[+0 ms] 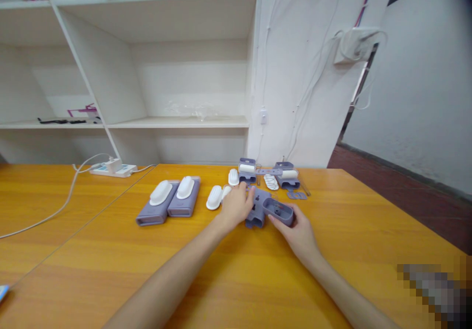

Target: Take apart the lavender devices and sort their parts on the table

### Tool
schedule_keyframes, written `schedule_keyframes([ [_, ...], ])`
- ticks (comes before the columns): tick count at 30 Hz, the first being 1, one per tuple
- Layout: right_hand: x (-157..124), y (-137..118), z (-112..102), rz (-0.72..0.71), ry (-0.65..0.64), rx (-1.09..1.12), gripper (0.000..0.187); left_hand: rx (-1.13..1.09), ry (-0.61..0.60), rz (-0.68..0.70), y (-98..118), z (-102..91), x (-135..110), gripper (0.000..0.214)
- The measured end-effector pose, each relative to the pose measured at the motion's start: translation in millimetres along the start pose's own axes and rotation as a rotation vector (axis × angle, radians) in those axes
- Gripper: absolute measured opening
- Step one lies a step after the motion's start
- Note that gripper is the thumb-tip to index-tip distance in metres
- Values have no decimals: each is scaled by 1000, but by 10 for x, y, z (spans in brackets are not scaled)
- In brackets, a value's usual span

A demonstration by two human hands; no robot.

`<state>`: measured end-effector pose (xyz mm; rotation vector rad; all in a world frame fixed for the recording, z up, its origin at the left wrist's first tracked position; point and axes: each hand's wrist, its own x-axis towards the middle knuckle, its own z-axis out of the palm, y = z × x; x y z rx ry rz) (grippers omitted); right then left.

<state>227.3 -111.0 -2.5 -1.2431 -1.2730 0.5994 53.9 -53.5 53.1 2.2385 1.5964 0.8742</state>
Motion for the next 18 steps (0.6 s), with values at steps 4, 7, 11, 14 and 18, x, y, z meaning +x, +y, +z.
schedule_keyframes([
  [4, -15, -46, -6, -17, 39, -45, 43, -164, 206, 220, -113, -150, -187, 47],
  [7, -30, -72, -16, -103, 39, -104, 40, -174, 198, 414, -275, -237, -395, 65],
  [11, -46, -93, -36, -264, 94, -273, 37, -99, 104, 518, -486, -270, -591, 50],
  [14, -48, -101, -50, -328, 158, -345, 35, -64, 47, 521, -551, -237, -641, 33],
  [18, -29, -79, -77, -340, 172, -382, 35, -84, 68, 516, -553, -187, -650, 30],
])
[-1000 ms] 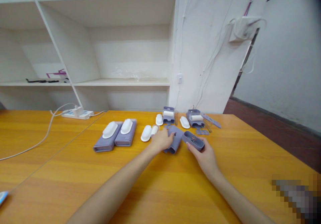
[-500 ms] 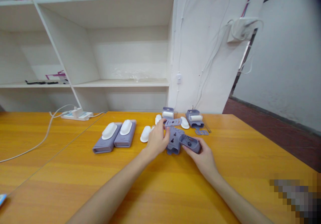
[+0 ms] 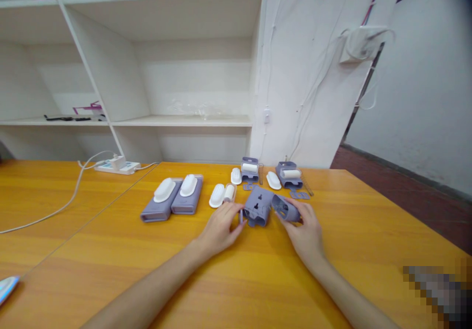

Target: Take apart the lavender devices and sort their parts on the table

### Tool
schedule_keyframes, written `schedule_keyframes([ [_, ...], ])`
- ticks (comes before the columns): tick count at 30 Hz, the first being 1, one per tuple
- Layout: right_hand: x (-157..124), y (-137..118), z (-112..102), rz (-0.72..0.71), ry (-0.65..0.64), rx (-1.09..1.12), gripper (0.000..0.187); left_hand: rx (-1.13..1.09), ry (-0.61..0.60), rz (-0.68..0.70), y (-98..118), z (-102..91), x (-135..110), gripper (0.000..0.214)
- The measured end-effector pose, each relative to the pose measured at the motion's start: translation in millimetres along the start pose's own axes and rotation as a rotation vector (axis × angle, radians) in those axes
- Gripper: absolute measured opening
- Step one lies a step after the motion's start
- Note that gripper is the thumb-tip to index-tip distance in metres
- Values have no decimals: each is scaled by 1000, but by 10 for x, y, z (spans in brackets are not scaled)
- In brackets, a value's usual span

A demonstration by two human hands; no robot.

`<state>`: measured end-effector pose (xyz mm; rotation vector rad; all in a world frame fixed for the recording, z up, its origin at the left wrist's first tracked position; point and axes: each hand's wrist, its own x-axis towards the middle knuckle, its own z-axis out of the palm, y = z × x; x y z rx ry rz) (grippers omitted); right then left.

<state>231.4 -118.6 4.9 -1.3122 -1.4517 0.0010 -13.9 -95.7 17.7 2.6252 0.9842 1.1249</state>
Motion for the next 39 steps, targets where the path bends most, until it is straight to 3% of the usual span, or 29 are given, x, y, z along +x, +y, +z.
schedule_keyframes([
  [7, 68, 153, -39, -133, -51, -85, 40, 3, 98, -68, -92, -5, -19, 27],
  [16, 118, 262, -73, -140, 0, -128, 39, -106, 95, -169, -137, 24, -23, 28],
  [19, 107, 224, -90, -189, 17, -129, 40, -310, 71, -294, -75, 22, 9, 33],
  [23, 97, 179, -116, -260, 27, -125, 41, -744, -44, -541, 18, 10, 66, 53],
  [27, 108, 167, -130, -267, 100, -122, 40, -942, -29, -667, -10, -1, 86, 66],
  [30, 110, 164, -124, -252, 130, -118, 39, -724, -13, -626, -64, -5, 52, 54],
  [34, 99, 169, -105, -224, 127, -118, 39, -29, -41, -361, -78, -12, -28, 39],
  [36, 94, 178, -98, -221, 110, -124, 40, 192, -66, -275, -75, -11, -53, 46],
  [39, 79, 180, -92, -234, 76, -140, 42, 328, 29, -230, -92, 3, -57, 67],
])
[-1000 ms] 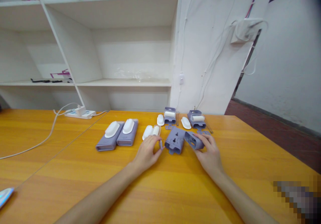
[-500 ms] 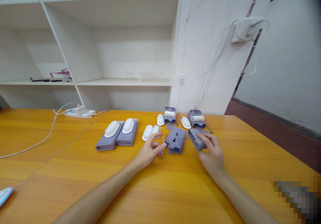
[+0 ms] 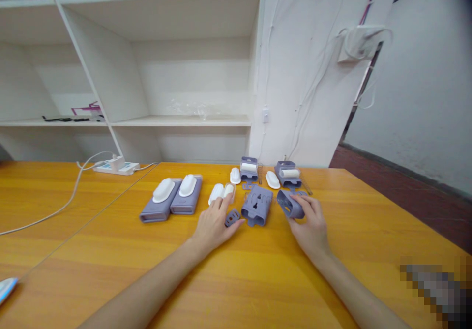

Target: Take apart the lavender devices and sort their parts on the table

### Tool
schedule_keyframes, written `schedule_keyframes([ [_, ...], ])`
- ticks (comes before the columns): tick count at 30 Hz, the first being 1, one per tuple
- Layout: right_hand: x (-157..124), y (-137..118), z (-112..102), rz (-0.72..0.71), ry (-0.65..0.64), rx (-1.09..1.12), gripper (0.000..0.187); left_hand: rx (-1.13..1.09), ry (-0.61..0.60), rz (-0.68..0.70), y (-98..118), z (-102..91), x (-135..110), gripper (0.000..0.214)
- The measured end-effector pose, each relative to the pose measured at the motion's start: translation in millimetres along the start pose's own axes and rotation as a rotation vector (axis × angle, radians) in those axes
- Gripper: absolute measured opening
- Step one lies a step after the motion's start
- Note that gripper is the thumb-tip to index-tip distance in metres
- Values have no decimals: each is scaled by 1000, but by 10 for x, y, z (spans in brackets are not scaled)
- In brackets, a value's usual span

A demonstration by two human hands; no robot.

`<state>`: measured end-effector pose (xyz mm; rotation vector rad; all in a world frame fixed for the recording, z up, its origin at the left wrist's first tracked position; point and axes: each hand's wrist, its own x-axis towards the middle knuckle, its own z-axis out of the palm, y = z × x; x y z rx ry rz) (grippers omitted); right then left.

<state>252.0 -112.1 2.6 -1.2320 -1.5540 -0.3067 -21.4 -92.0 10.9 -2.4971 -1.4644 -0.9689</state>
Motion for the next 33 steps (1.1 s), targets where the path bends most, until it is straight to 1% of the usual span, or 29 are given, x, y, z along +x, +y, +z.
schedule_keyframes([
  [2, -18, -24, 3, -28, -29, -4, 42, 37, 103, 60, -10, 17, 9, 73],
  [3, -29, -41, 5, -52, -50, -1, 43, 54, 140, 118, -10, 23, 12, 69],
  [5, -53, -76, 10, -113, -110, 13, 45, 93, 166, 269, 3, 22, 9, 49],
  [7, -71, -92, 15, -161, -167, 22, 48, 129, 156, 406, 33, 7, -1, 30],
  [9, -74, -77, 19, -178, -197, 16, 50, 148, 146, 475, 63, -11, -14, 21],
  [11, -61, -43, 22, -175, -188, 6, 48, 124, 152, 462, 75, -17, -25, 19],
  [15, -18, -38, 37, -116, -115, 18, 43, -44, 187, 352, 44, 21, -51, 12],
  [17, -2, -83, 47, -79, -93, 48, 41, -112, 216, 358, 26, 42, -65, 12],
  [20, 5, -141, 58, -54, -99, 80, 39, -195, 284, 420, 9, 53, -72, 20],
  [22, 0, -139, 63, -55, -115, 75, 39, -238, 323, 434, 0, 57, -69, 25],
  [24, -6, -107, 66, -61, -133, 61, 40, -256, 335, 419, -12, 68, -65, 26],
  [27, -3, -50, 63, -68, -137, 32, 42, -270, 316, 363, -31, 87, -63, 26],
  [29, 4, -45, 50, -91, -117, 2, 44, -258, 284, 323, -32, 85, -58, 25],
  [30, 7, -60, 40, -125, -111, -13, 44, -232, 258, 305, -25, 76, -53, 25],
  [33, -6, -182, 2, -295, -116, -50, 43, -60, 186, 286, 44, 26, -34, 27],
])
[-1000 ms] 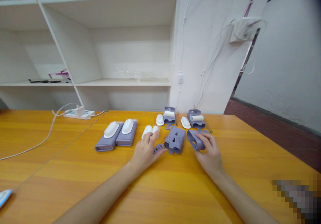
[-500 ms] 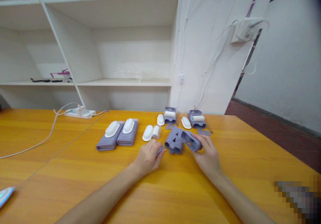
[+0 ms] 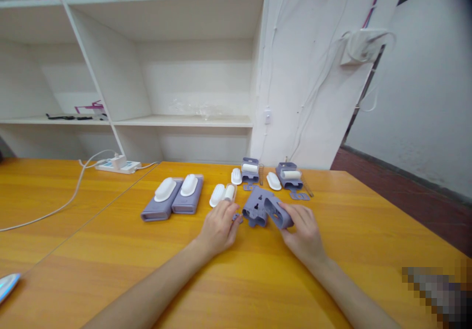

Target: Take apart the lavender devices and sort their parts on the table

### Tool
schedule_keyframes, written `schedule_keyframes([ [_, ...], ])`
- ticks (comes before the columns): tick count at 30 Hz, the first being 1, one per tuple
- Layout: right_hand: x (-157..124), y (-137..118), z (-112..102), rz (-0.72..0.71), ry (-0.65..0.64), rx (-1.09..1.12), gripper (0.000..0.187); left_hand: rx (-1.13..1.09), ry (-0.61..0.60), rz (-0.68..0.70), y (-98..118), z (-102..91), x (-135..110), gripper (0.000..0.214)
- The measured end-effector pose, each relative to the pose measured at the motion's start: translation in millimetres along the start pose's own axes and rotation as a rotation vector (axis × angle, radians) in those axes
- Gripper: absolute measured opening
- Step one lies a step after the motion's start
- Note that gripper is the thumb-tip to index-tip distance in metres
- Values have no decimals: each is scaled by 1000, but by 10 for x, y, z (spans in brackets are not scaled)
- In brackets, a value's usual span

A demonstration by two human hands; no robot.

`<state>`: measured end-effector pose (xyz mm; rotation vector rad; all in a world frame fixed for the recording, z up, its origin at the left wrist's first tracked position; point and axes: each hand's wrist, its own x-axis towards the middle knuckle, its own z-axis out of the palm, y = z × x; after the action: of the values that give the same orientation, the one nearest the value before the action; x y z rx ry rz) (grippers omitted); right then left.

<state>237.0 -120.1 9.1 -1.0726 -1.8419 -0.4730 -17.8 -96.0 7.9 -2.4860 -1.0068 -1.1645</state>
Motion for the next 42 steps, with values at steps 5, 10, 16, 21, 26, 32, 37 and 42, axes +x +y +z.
schedule_keyframes([
  [5, 18, -366, -47, -200, -85, -57, 41, 347, -123, 67, 261, -41, 74, 39],
  [10, 42, -491, -72, -271, -130, -94, 37, 380, -299, 184, 413, -1, 84, 21],
  [16, 67, -365, -73, -271, -157, -109, 36, 446, -388, 244, 353, -33, 102, 28],
  [21, 47, -288, -31, -234, -170, -104, 38, 432, -386, 206, 351, -72, 81, 28],
  [26, -78, 220, -21, 116, -83, -236, 30, 456, -301, 179, 138, -129, 15, 23],
  [32, -179, 483, 79, 380, -111, -160, 33, 463, -358, -50, -8, -67, 25, 22],
  [37, -135, 398, 75, 502, -251, -121, 34, 427, -312, -99, 54, -64, 154, 30],
  [42, -88, 351, 30, 500, -332, -235, 35, 486, -258, -171, -4, 4, 434, 21],
])
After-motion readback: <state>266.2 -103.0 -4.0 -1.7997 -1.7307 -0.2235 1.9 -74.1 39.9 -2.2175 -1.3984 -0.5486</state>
